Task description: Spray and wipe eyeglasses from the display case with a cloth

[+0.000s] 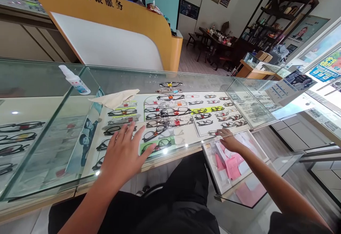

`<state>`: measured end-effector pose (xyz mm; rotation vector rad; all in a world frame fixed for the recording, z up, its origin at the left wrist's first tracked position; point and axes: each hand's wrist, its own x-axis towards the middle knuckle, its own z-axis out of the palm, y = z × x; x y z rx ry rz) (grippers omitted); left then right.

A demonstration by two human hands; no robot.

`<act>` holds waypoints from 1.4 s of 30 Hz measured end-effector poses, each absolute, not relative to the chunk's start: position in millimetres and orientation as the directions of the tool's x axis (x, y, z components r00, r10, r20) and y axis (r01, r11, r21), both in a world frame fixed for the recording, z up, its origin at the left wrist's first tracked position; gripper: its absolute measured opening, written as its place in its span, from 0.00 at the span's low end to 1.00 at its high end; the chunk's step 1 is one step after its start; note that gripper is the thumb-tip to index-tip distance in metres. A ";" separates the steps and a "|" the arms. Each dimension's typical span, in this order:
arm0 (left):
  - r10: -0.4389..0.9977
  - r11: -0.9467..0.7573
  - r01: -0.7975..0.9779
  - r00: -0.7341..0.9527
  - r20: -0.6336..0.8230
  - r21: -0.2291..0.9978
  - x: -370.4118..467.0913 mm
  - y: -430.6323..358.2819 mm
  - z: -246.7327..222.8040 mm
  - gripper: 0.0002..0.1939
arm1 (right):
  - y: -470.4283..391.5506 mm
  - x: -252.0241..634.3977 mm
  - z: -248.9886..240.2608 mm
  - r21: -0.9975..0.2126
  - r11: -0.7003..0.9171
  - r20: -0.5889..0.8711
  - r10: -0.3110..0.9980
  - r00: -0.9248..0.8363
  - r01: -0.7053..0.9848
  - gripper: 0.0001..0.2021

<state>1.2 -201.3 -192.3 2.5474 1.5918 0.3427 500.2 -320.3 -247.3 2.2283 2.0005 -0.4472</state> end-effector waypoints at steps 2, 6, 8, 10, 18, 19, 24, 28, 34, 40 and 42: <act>0.898 -0.440 0.872 0.422 0.128 0.214 1.0 -201.4 -192.8 0.46 | -301.9 500.5 -263.5 -0.091 -0.113 -0.282 0.956 0.083 0.989 0.31; 0.894 -0.447 0.868 0.427 0.138 0.214 0.2 -201.1 -193.0 0.46 | -279.2 497.1 -282.0 -0.059 -0.096 -0.300 0.951 0.074 0.994 0.31; 0.891 -0.453 0.866 0.431 0.143 0.212 0.1 -200.8 -192.6 0.46 | -274.5 493.4 -287.0 -0.049 -0.092 -0.310 0.948 0.073 0.995 0.31; 0.891 -0.453 0.868 0.432 0.141 0.206 0.3 -200.6 -192.2 0.46 | -272.3 489.7 -290.4 -0.042 -0.092 -0.324 0.943 0.073 0.995 0.31; 0.899 -0.438 0.874 0.422 0.117 0.210 0.5 -200.5 -192.3 0.47 | -272.5 484.3 -297.5 -0.030 -0.122 -0.350 0.931 0.104 0.992 0.35; 0.900 -0.436 0.874 0.421 0.116 0.214 0.5 -200.5 -192.3 0.47 | -272.5 484.4 -298.2 -0.028 -0.122 -0.350 0.931 0.104 0.992 0.36; 0.901 -0.433 0.872 0.413 0.130 0.231 1.0 -200.4 -191.7 0.46 | -270.9 487.1 -300.4 -0.018 -0.104 -0.344 0.935 0.091 0.994 0.35; 0.895 -0.444 0.870 0.421 0.144 0.215 0.9 -200.8 -191.7 0.46 | -271.5 490.5 -301.1 -0.019 -0.083 -0.326 0.943 0.073 0.996 0.34; 0.891 -0.454 0.869 0.434 0.136 0.197 0.6 -201.3 -191.6 0.46 | -271.5 494.2 -303.3 -0.037 -0.057 -0.296 0.954 0.044 0.998 0.34; 0.893 -0.449 0.870 0.431 0.127 0.203 1.2 -201.6 -191.5 0.46 | -286.8 496.2 -285.1 -0.063 -0.030 -0.307 0.952 0.009 0.998 0.26; 0.896 -0.444 0.871 0.429 0.113 0.209 0.8 -201.3 -191.8 0.47 | -307.9 496.5 -270.0 -0.080 -0.038 -0.338 0.941 0.008 0.996 0.23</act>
